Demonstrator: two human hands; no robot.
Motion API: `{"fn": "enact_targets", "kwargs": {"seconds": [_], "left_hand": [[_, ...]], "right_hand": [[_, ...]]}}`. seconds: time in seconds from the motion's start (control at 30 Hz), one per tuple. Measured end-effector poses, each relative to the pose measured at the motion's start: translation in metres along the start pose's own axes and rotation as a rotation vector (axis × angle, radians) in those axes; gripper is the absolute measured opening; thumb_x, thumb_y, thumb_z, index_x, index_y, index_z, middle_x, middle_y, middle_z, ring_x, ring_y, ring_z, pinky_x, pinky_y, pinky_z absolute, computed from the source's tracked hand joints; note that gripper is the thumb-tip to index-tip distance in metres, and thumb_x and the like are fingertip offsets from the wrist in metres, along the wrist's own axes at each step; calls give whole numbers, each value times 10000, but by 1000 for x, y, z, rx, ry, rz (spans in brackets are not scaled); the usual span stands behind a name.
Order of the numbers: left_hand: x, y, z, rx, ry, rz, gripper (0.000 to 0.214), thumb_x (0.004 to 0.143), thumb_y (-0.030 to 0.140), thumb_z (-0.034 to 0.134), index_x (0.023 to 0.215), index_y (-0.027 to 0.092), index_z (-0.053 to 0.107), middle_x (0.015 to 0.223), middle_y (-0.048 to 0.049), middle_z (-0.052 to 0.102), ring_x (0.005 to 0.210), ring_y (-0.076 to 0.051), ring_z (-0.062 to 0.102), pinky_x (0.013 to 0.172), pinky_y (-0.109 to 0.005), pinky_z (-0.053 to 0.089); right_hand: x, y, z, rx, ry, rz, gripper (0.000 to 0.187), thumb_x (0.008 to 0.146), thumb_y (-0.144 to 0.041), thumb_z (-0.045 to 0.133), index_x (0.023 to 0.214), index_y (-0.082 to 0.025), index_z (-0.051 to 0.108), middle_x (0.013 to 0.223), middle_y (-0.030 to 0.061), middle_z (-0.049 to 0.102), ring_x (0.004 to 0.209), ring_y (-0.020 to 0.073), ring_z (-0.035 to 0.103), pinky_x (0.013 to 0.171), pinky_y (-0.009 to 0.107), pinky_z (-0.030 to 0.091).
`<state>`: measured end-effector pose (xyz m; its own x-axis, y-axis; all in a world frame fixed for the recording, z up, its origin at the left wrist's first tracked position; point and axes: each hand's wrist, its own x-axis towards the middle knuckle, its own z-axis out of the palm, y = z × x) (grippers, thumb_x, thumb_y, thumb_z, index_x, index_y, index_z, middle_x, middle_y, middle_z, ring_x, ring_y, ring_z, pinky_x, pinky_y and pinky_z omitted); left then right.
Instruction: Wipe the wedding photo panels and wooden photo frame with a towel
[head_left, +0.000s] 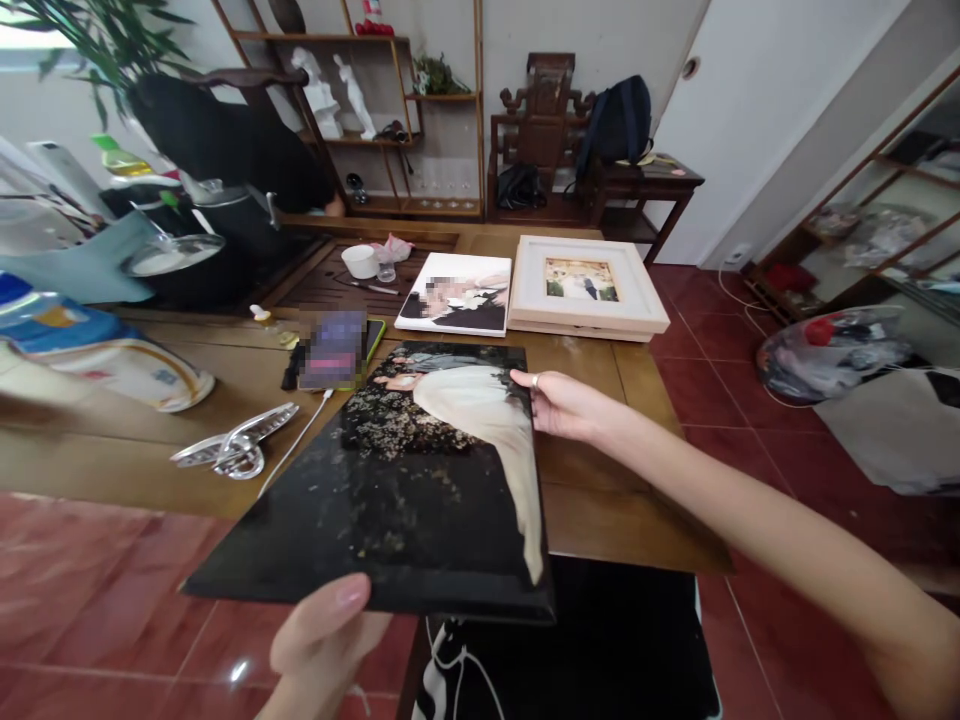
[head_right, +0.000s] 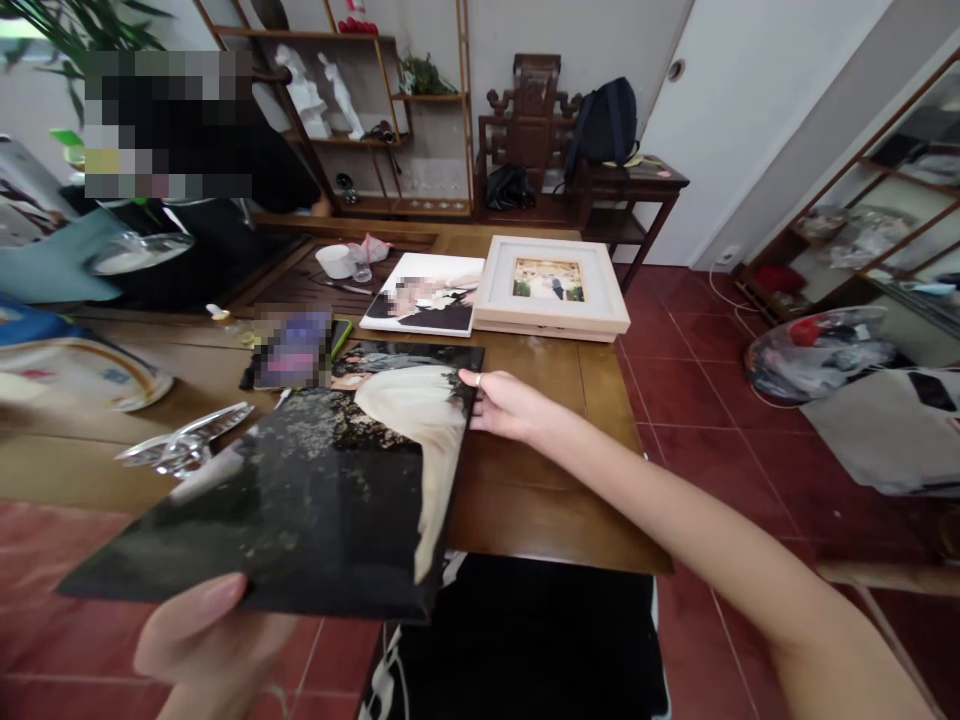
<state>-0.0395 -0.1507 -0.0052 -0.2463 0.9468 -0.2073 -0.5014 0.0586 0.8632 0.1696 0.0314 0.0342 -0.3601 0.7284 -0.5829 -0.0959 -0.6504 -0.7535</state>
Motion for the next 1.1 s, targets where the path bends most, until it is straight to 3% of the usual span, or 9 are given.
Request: {"fn": "enact_targets", "kwargs": {"seconds": [0.1,0.17,0.3,0.43,0.53,0.67,0.77,0.93,1.1], "left_hand": [[9,14,20,-105,123,267,425,594,307,745,1020,308,731,1052,-11,749,1194,-339,607,1037,-471,516],[14,19,24,-155,168,331,462,601,194,707,1047,315,723,1055,5,750,1200,-325,606,1059,-473,496],[22,19,18,-186,152,260,440,644,188,662,1064,308,716,1086,2,743,1205,-328,603,1070,-514,472],[28,19,12,-153,175,222,533,583,182,680,1103,299,704,1101,-9,740,1207,-352,597,1068,-531,470],[32,23,9,-109,176,216,595,566,187,673,1149,306,693,1116,-10,738,1217,-369,587,1074,-542,464],[35,28,7,-69,132,157,593,600,227,618,1171,365,692,1130,28,736,1255,-378,555,1088,-550,457],[37,31,7,-32,81,148,581,630,257,579,1179,411,688,1119,60,735,1278,-372,535,1094,-549,458],[44,38,8,-47,51,145,518,589,214,584,1043,403,746,1027,71,757,1257,-362,558,1095,-536,460],[67,48,18,-95,93,137,324,527,154,629,796,279,758,872,21,769,1148,-348,631,1072,-494,485]], "right_hand": [[3,-24,-5,-474,-116,-3,215,960,-282,530,818,-134,596,697,85,702,571,174,691,582,332,608],[12,-41,-7,-811,-56,-217,180,928,-288,584,837,-135,611,793,118,722,607,178,693,606,333,596],[50,-65,-1,-1514,156,-846,243,899,-288,622,1073,-118,615,1072,174,697,986,276,655,864,419,521],[99,-74,8,-2004,207,-908,555,865,-403,656,1256,-29,535,1351,280,541,1302,395,441,1046,502,368],[127,-78,11,-2143,283,-871,702,836,-461,672,1333,-8,471,1439,328,439,1343,428,395,1081,580,280],[144,-79,14,-2230,210,-714,574,892,-439,581,1275,-13,546,1144,267,674,1092,390,621,1077,701,156],[144,-77,17,-2280,146,-755,533,930,-293,477,1357,27,476,1022,227,714,1004,346,663,1091,699,108],[136,-86,20,-2367,103,-760,484,926,-168,378,1350,53,447,1087,271,688,1008,318,655,1050,587,294],[121,-118,22,-2219,133,-846,381,940,-203,363,1258,-57,512,1122,239,672,1013,314,640,854,426,471]]}}
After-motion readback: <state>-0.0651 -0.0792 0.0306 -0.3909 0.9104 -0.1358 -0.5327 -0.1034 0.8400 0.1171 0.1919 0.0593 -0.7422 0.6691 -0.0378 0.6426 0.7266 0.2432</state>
